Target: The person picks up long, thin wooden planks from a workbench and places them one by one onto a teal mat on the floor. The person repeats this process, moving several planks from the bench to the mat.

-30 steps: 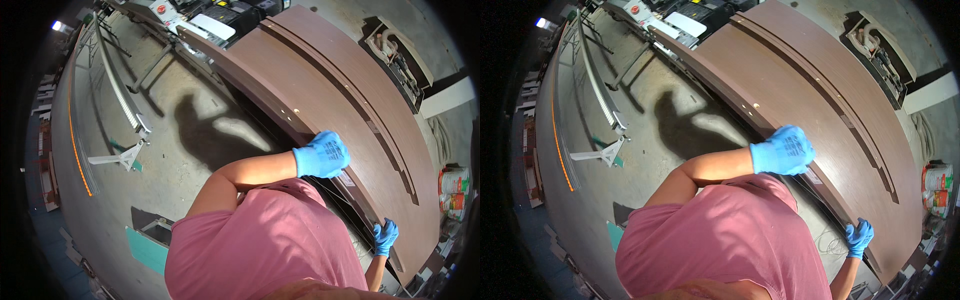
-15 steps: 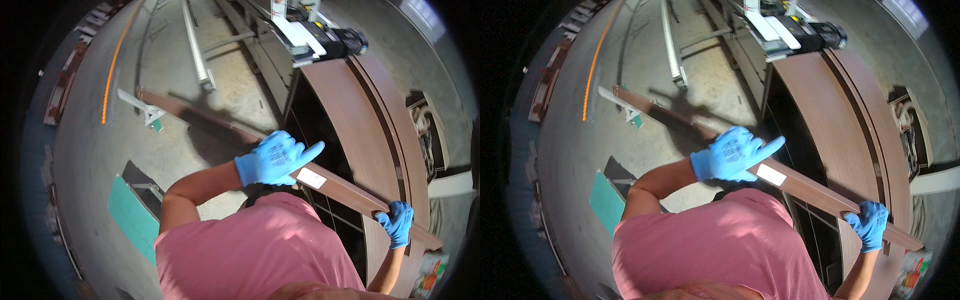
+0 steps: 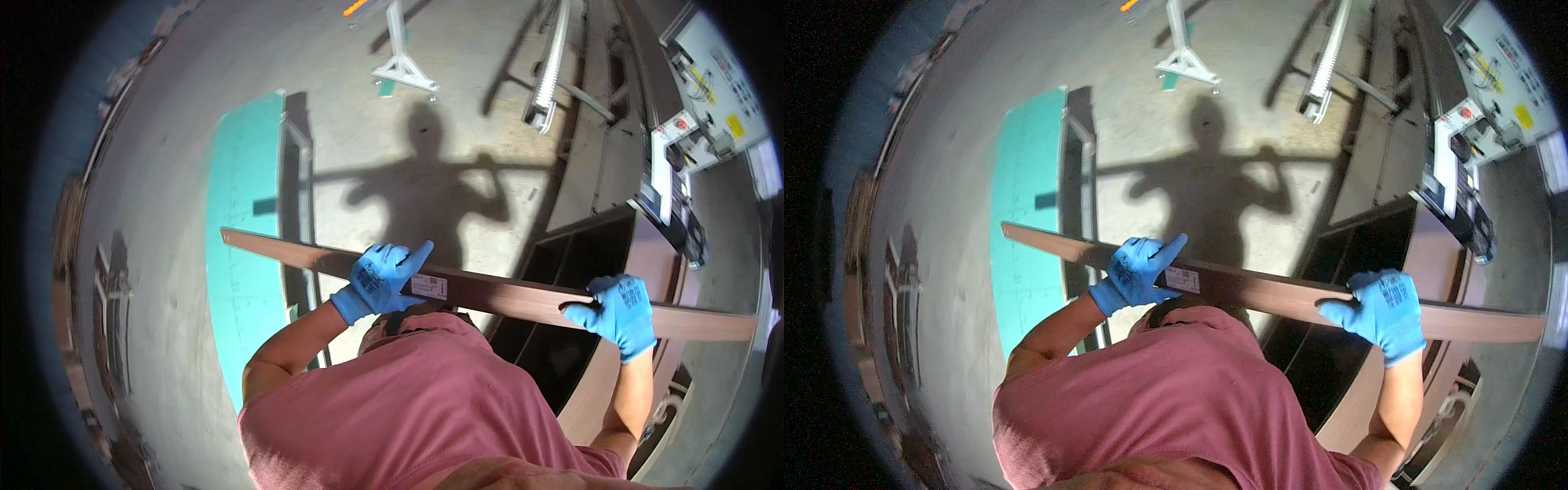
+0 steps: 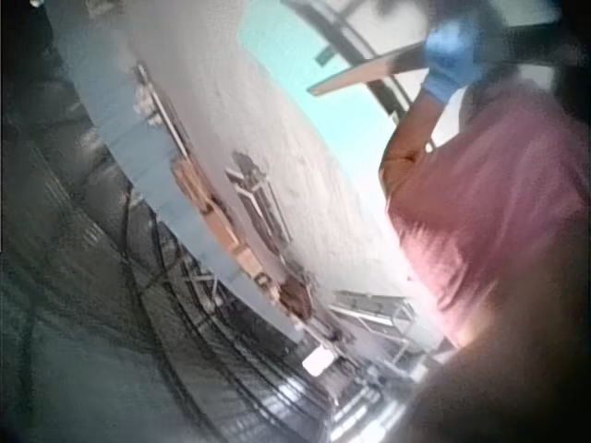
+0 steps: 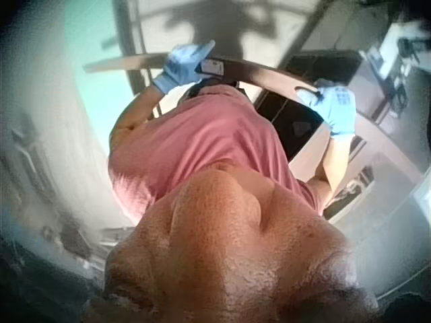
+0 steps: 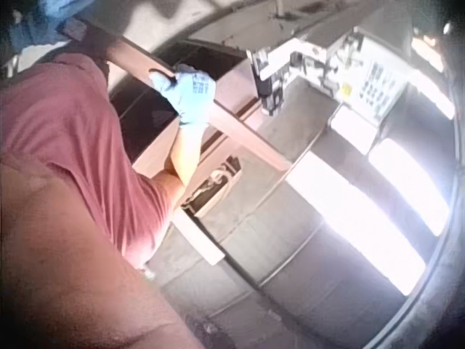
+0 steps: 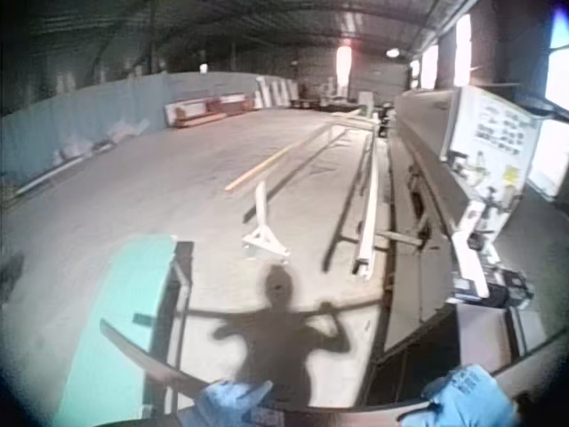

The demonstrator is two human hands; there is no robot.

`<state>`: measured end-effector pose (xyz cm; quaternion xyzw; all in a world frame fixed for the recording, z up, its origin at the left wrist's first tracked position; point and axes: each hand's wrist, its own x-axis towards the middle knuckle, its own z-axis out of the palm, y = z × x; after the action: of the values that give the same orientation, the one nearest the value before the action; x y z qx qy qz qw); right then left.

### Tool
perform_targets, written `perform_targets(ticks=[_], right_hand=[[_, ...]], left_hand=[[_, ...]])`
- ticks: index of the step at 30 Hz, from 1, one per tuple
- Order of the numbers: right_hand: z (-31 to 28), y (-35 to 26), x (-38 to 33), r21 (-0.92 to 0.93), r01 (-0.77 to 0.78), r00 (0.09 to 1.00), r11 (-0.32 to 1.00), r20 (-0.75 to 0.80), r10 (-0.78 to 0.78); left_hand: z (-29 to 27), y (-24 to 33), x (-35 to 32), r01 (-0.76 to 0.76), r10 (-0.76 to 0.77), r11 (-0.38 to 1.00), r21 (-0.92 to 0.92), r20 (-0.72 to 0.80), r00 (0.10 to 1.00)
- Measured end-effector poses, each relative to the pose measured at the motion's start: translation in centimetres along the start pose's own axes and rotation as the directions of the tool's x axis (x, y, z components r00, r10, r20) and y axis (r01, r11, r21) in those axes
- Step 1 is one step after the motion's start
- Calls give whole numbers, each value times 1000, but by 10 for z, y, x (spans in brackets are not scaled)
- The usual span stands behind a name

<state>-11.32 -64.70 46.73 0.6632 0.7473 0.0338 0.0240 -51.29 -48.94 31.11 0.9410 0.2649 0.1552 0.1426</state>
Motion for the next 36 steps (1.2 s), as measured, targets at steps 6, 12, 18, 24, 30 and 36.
perform_targets(ticks=[6, 12, 18, 24, 30, 36], right_hand=[[-5, -75, 119, 76, 374, 927, 924, 4, -376], [-8, -223, 242, 142, 562, 776, 815, -430, -461], [148, -343, 326, 402, 552, 833, 731, -305, -461], [261, -470, 387, 553, 414, 794, 723, 170, -584], [323, -490, 412, 624, 324, 777, 711, 253, -577], [343, -504, 414, 556, 198, 679, 807, 516, -522]], left_hand=[[-7, -22, -145, 263, -252, 962, 66, -149, 956], [-28, -100, -272, 642, -641, 762, -84, -232, 731], [-6, -271, -389, 851, -809, 515, -103, -386, 443], [23, -463, -493, 926, -928, 230, -300, -354, 115], [83, -579, -531, 958, -966, -19, -286, -242, -91], [123, -646, -563, 940, -956, -202, -274, -153, -250]])
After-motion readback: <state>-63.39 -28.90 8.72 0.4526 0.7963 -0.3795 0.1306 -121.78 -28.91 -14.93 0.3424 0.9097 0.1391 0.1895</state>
